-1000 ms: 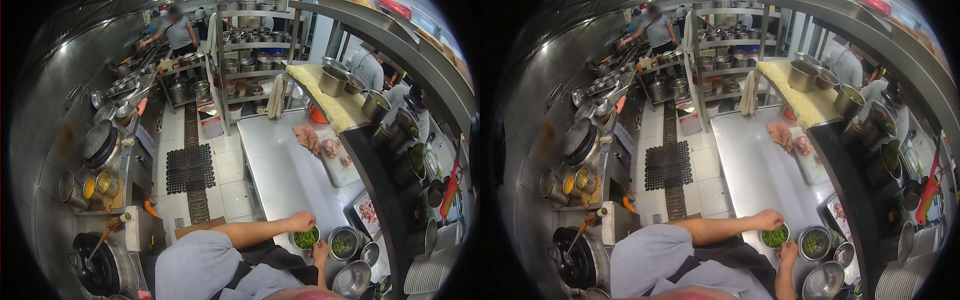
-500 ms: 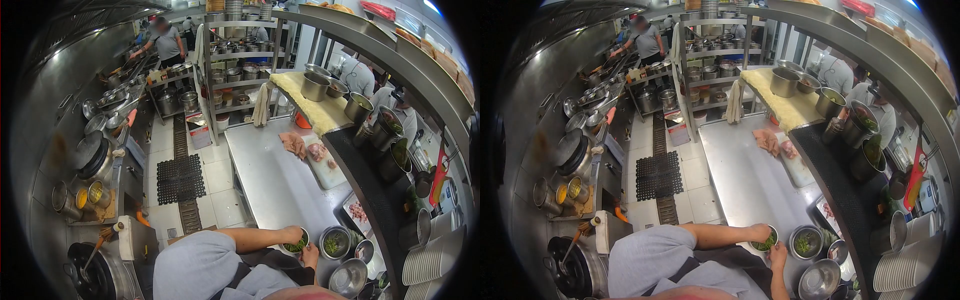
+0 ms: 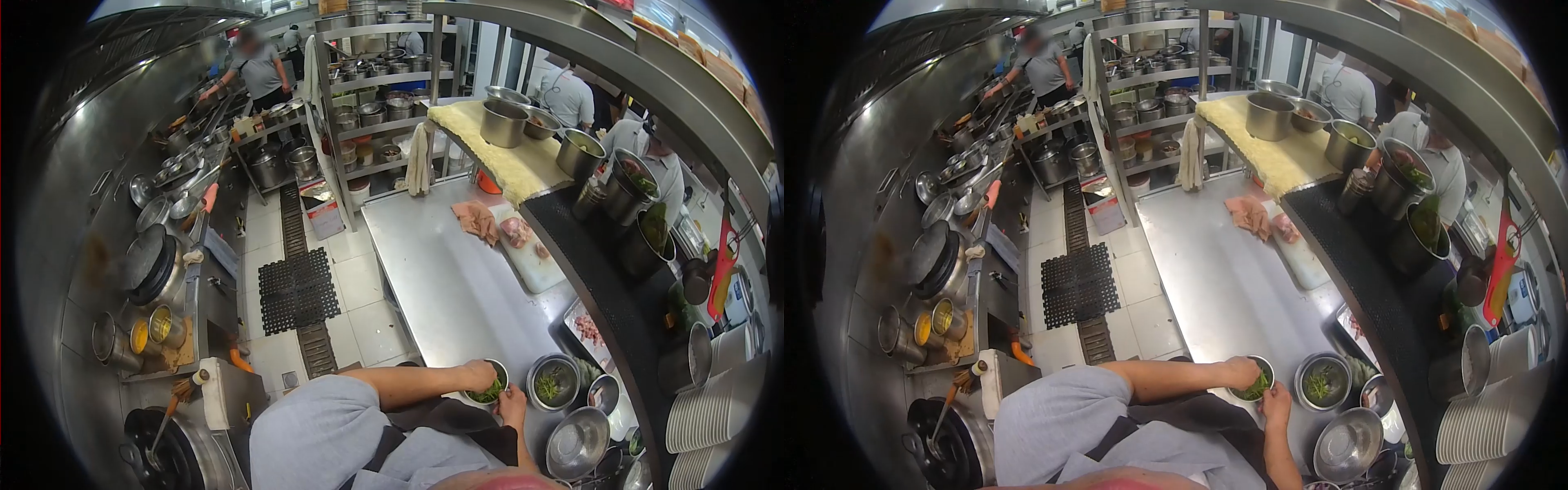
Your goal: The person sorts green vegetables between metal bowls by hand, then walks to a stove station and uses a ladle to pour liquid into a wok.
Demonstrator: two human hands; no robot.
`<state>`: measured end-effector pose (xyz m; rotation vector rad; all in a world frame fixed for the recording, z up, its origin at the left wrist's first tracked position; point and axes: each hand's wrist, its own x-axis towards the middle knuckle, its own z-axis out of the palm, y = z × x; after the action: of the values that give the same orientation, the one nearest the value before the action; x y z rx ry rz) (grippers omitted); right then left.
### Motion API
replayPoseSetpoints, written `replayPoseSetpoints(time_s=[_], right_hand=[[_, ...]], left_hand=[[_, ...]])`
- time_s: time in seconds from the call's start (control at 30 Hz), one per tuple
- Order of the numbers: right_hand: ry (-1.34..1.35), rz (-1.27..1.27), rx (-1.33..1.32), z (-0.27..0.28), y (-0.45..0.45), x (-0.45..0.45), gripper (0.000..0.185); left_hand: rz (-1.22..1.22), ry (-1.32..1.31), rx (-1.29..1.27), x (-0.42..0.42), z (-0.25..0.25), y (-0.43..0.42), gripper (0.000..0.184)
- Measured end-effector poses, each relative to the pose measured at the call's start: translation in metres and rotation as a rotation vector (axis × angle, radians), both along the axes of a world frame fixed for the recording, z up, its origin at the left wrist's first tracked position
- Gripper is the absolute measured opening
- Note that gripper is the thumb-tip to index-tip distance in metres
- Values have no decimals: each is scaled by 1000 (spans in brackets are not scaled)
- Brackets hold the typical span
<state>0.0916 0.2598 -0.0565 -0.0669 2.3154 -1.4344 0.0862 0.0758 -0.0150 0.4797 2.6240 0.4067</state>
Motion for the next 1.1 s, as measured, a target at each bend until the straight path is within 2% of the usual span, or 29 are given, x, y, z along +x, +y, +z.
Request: replayPoseSetpoints(time_s=[0.07, 0.1, 0.2, 0.23, 0.37, 0.47, 0.57, 0.7, 0.9, 0.97, 1.07, 1.1], right_hand=[[-9, 6, -1, 0, -1, -1, 29], [5, 3, 12, -2, -1, -1, 28], [-17, 9, 5, -1, -2, -1, 27], [-20, -2, 6, 3, -3, 0, 27], [4, -5, -14, 1, -3, 3, 27], [-14, -21, -23, -3, -4, 4, 27], [-17, -27, -37, -10, -2, 5, 28], [-30, -43, -88, -7, -1, 5, 30], [-6, -38, -38, 3, -3, 3, 27], [62, 14, 82, 3, -1, 0, 24], [222, 98, 212, -15, 5, -10, 22], [242, 101, 251, -24, 6, -13, 22]], left_hand=[[-25, -52, -51, 7, 23, -1, 20], [-33, 0, -41, 6, 16, 0, 22], [-140, -71, -104, -7, 7, 5, 23], [-190, -102, -136, -10, 0, 7, 32], [-140, -13, -192, -10, -52, 19, 42], [-138, 40, -224, -3, -51, 21, 42], [-44, 43, -84, -1, -29, 15, 28], [-49, 15, -64, -3, -8, 9, 27], [54, 135, 20, 0, -1, 1, 20], [-42, -4, 21, -6, 23, -7, 23], [-66, 122, 3, -17, 1, -13, 21], [-69, 186, 7, -22, -20, -17, 22]])
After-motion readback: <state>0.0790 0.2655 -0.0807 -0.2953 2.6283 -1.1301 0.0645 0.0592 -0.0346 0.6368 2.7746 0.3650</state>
